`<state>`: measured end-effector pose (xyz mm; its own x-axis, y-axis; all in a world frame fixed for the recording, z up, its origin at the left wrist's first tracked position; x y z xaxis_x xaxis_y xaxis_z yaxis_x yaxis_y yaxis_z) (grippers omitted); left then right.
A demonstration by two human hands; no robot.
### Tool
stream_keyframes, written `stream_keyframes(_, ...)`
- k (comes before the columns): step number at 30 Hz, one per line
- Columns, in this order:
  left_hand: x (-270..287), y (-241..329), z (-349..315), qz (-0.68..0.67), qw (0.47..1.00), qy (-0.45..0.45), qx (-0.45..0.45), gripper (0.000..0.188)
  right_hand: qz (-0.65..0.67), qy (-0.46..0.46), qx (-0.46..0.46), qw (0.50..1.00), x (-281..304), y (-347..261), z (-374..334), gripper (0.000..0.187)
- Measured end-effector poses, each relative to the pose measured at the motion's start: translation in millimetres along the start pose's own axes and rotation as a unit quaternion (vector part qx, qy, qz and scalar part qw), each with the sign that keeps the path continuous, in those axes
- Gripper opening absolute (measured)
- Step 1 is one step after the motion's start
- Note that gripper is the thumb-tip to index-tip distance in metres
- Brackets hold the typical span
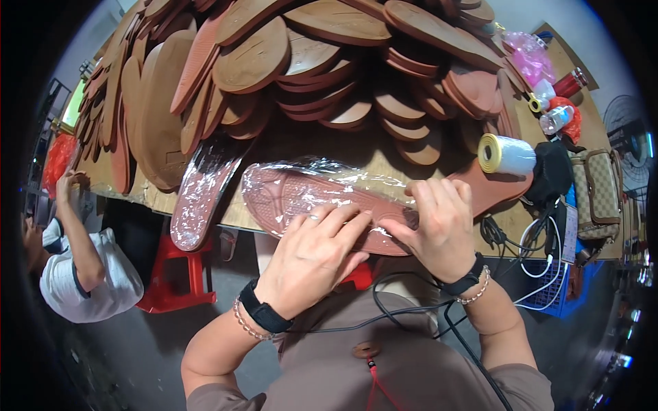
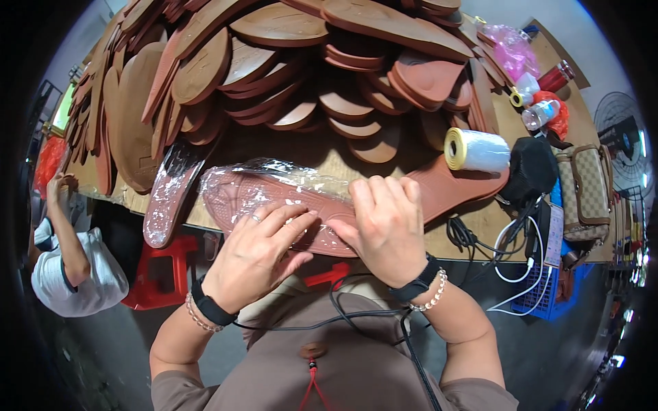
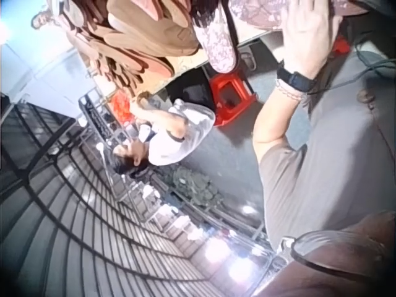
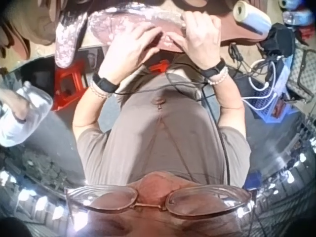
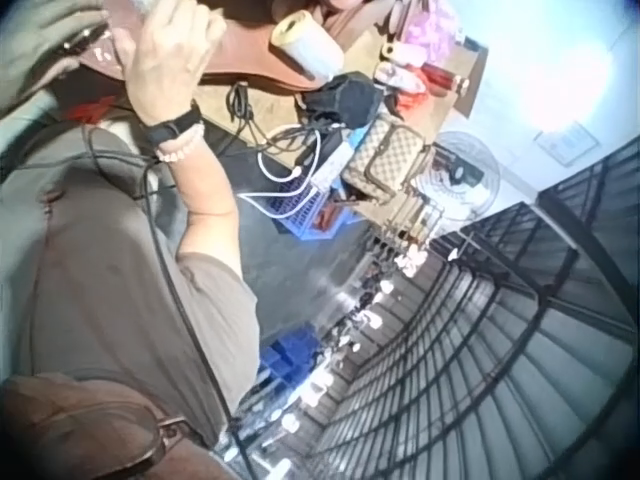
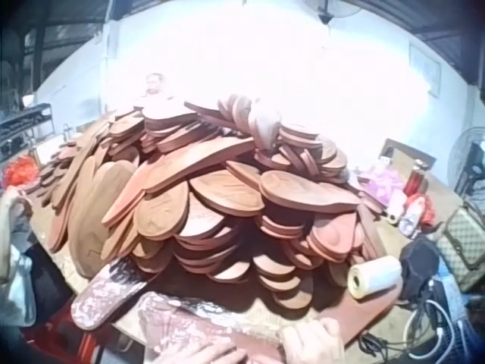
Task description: The recorder is wrapping brown shoe soles in protective clear plastic film at a production workstation.
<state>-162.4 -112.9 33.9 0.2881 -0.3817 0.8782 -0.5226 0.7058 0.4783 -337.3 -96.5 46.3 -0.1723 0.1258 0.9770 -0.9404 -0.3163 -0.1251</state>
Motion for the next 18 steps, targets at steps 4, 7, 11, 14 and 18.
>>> stream_keyframes(4,-5.1,-1.7,-3.3,0.036,0.998,-0.035,0.041,0.066,0.158,0.008,0.008,0.987,12.3,20.2,-3.9,0.052)
stream_keyframes(7,-13.8,-6.2,-1.7,0.088,0.994,-0.033,0.046,0.062,0.281,0.079,-0.048,0.955,26.9,44.5,-7.6,0.038)
stream_keyframes(11,-21.0,-3.2,-0.3,0.109,0.992,-0.018,0.060,0.061,0.238,0.038,-0.086,0.967,25.8,63.1,-1.6,0.031)
stream_keyframes(14,-20.3,-0.9,-1.0,0.123,0.990,-0.027,0.061,0.060,0.231,-0.059,-0.120,0.964,5.0,62.1,6.7,0.040)
stream_keyframes(18,-17.8,2.3,-3.9,0.133,0.987,-0.052,0.066,0.059,0.248,-0.091,-0.123,0.957,-4.3,58.3,12.2,0.032)
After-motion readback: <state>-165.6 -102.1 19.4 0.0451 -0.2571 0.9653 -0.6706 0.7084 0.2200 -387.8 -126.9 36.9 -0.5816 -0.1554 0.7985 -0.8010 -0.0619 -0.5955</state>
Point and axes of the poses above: each hand's wrist, its own z-axis towards the middle knuckle, its own x-axis out of the back of the hand, y = z × x, the point moved 6 cm from there along z, towards the middle knuckle, and after that the axes turned 14 degrees about -y, right-handed, at the moved point
